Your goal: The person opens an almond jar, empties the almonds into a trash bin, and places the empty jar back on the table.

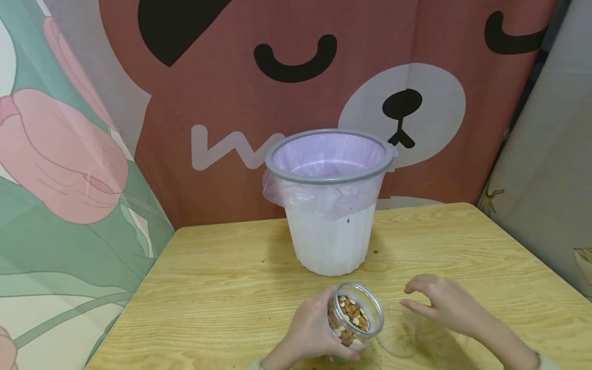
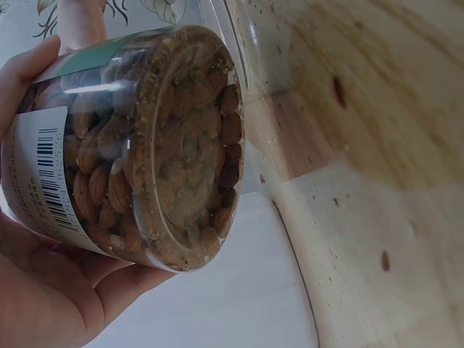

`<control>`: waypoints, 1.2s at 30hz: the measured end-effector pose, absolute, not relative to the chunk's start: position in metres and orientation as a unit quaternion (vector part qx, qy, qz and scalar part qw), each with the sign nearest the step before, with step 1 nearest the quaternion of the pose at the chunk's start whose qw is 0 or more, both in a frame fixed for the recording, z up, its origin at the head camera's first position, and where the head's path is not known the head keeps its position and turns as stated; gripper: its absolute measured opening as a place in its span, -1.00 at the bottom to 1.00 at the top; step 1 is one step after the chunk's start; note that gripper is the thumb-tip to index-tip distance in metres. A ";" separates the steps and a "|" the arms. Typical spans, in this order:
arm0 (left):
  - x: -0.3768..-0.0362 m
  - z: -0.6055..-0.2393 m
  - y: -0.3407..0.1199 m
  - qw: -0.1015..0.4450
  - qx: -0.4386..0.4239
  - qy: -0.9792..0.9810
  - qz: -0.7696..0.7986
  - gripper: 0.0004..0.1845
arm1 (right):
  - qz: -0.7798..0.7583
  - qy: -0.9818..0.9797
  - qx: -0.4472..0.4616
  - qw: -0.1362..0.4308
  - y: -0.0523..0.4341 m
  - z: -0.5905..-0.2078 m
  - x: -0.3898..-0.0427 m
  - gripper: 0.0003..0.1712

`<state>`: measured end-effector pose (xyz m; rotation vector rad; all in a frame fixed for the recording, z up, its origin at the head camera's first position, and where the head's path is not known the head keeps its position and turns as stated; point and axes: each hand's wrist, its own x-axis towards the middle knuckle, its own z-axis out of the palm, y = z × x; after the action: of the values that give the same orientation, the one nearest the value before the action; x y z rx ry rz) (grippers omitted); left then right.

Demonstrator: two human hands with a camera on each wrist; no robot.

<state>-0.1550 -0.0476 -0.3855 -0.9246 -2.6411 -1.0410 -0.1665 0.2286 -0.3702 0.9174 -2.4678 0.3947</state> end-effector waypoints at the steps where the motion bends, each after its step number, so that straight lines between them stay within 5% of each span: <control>1: -0.155 -0.386 -0.048 0.077 -0.308 -0.882 -0.349 -0.05 | 0.141 -0.899 0.334 0.247 0.229 -0.369 -0.167 -0.86; 23: -0.155 -0.386 -0.049 0.069 -0.297 -0.887 -0.347 -0.01 | 0.141 -0.846 0.356 0.372 0.231 -0.322 -0.189 -0.63; 36: -0.156 -0.387 -0.048 0.071 -0.307 -0.882 -0.352 -0.03 | 0.143 -0.851 0.337 0.377 0.227 -0.299 -0.196 -0.51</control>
<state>-0.1564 -0.0482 -0.3874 -0.9229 -2.6515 -1.0584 -0.1960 0.2267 -0.2992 0.8627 -2.1754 0.3646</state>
